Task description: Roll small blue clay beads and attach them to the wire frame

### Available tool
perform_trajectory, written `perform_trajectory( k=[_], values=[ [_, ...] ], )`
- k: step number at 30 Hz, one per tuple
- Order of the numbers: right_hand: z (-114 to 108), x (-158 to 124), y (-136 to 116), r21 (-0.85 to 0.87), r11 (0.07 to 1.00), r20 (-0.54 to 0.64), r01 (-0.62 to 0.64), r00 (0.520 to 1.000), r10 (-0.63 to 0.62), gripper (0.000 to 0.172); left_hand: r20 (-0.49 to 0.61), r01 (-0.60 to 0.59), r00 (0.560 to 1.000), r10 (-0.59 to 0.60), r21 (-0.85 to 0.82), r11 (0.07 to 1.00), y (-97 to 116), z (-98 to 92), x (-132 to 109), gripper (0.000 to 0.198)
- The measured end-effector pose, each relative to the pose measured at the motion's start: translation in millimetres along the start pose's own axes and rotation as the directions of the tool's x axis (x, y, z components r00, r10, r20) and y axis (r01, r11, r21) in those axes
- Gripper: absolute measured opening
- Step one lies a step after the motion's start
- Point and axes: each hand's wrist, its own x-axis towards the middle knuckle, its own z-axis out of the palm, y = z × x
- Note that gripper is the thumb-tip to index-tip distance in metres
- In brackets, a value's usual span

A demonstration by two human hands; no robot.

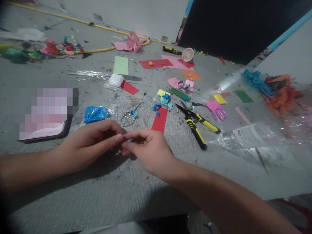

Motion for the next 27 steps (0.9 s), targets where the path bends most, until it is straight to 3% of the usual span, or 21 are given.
perform_trajectory(
  k=[2,8,11,14,17,19,24,27],
  values=[
    [-0.3,-1.7,-0.4,-0.059,0.998,0.005,0.026,1.000,-0.026,0.014,0.005,-0.005,1.000,0.005,-0.023,1.000,-0.7,-0.3,0.3,0.028],
    [-0.5,-4.8,2.6,-0.103,0.986,0.090,0.132,0.988,-0.123,0.025,-0.015,-0.013,1.000,0.011,-0.141,0.990,-0.8,2.5,0.3,0.020],
    [-1.3,-5.0,2.0,-0.134,0.984,0.054,0.120,0.992,-0.114,0.021,0.012,-0.049,0.999,0.051,-0.098,0.994,-0.1,1.2,-0.3,0.017],
    [-3.9,-5.8,-2.5,-0.312,0.935,0.017,0.170,0.985,-0.173,0.017,0.101,-0.146,0.984,0.148,-0.032,0.989,-1.0,-1.8,0.2,0.015],
    [-7.4,-5.3,-7.1,-0.530,0.758,0.110,0.380,0.917,-0.383,0.023,0.197,-0.204,0.960,0.201,-0.002,0.979,-3.3,-3.3,1.1,0.014],
    [-9.9,-3.0,-8.6,-0.605,0.622,0.212,0.497,0.854,-0.476,0.027,0.193,-0.183,0.964,0.181,-0.006,0.983,-4.3,-2.7,1.2,0.013],
    [-15.0,5.2,-9.8,-0.706,0.409,0.364,0.578,0.792,-0.491,0.037,-0.016,-0.064,0.998,0.062,-0.145,0.987,-3.1,1.8,0.6,0.010],
    [-15.0,6.7,-11.1,-0.822,0.241,0.386,0.516,0.816,-0.431,0.060,-0.154,-0.006,0.987,-0.037,-0.267,0.964,-0.2,2.2,2.1,0.019]
  ],
)
